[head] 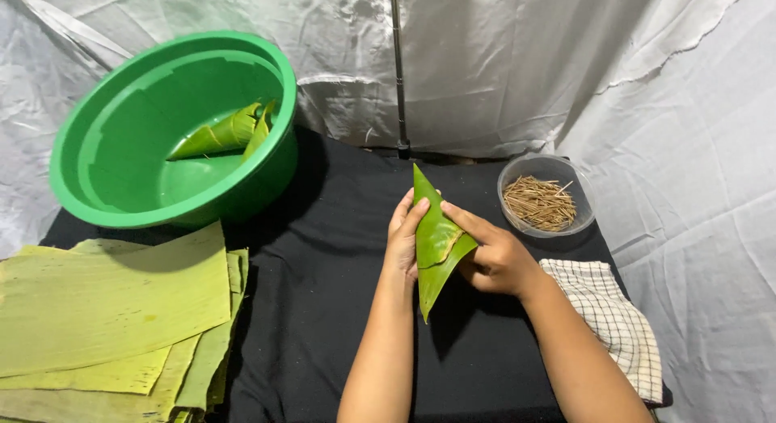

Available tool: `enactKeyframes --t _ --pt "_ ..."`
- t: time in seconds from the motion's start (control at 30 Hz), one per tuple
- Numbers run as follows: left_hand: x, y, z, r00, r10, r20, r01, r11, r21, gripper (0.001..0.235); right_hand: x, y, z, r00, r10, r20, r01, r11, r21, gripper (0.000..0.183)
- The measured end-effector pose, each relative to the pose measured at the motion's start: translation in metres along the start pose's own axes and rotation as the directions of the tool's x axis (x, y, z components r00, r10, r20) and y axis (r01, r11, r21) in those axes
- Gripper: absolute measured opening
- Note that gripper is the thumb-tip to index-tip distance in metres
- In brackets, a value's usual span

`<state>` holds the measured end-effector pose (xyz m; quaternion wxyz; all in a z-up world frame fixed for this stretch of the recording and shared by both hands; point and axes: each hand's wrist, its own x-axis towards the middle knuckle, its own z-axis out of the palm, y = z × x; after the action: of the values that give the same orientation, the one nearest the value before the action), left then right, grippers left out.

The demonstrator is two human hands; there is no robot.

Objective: Cleaning banana leaves with a cloth and rolling them into cones secured with small wooden sticks

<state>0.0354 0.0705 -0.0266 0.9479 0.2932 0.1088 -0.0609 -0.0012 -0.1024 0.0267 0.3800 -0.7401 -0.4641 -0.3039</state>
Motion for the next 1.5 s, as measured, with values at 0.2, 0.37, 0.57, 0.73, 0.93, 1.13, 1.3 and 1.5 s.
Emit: enactKeyframes --t 0.2,0.37,0.57,0.73,0.93,1.13,1.3,1.5 --pt "-0.018 0.012 0.021 0.987 0.129 0.098 -0.100 0.962 -0.255 0.071 -0.015 -0.001 0.019 0.908 0.364 -0.208 -0.189 0.798 0.573 0.047" --pt "-0.018 0.005 0.021 0.988 0.102 0.112 -0.084 0.984 -0.159 0.064 -0.011 -0.001 0.019 0.923 0.376 -0.080 -0.337 0.892 0.302 0.042" --pt "-0.006 -0.011 0.006 0.996 0.084 0.029 -0.088 0.975 0.204 0.061 0.011 -0.015 0.013 0.995 0.089 -0.053 -0.092 0.993 -0.071 0.043" --pt "-0.007 -0.005 0.004 0.995 0.085 0.044 -0.080 0.991 -0.104 0.050 -0.005 -0.010 0.011 0.951 0.309 -0.029 -0.310 0.948 -0.070 0.083" --pt "-0.005 0.002 0.000 0.996 0.041 0.079 -0.027 0.985 -0.169 0.050 -0.007 -0.009 0.008 0.937 0.350 0.002 -0.344 0.920 -0.186 0.071" --pt "-0.008 0.024 0.003 0.996 -0.004 0.092 0.003 1.000 0.012 0.036 -0.006 -0.004 0.001 0.992 0.129 -0.001 -0.113 0.866 -0.487 0.045" --pt "0.002 0.022 -0.005 0.988 0.146 0.052 -0.155 0.944 0.292 0.055 -0.003 -0.002 0.001 0.999 0.038 0.025 -0.018 0.843 -0.538 0.035" --pt "-0.001 0.013 0.004 0.898 0.384 -0.217 -0.377 0.923 0.074 0.037 0.002 -0.012 0.003 0.977 0.107 0.184 -0.006 0.877 -0.480 0.049"
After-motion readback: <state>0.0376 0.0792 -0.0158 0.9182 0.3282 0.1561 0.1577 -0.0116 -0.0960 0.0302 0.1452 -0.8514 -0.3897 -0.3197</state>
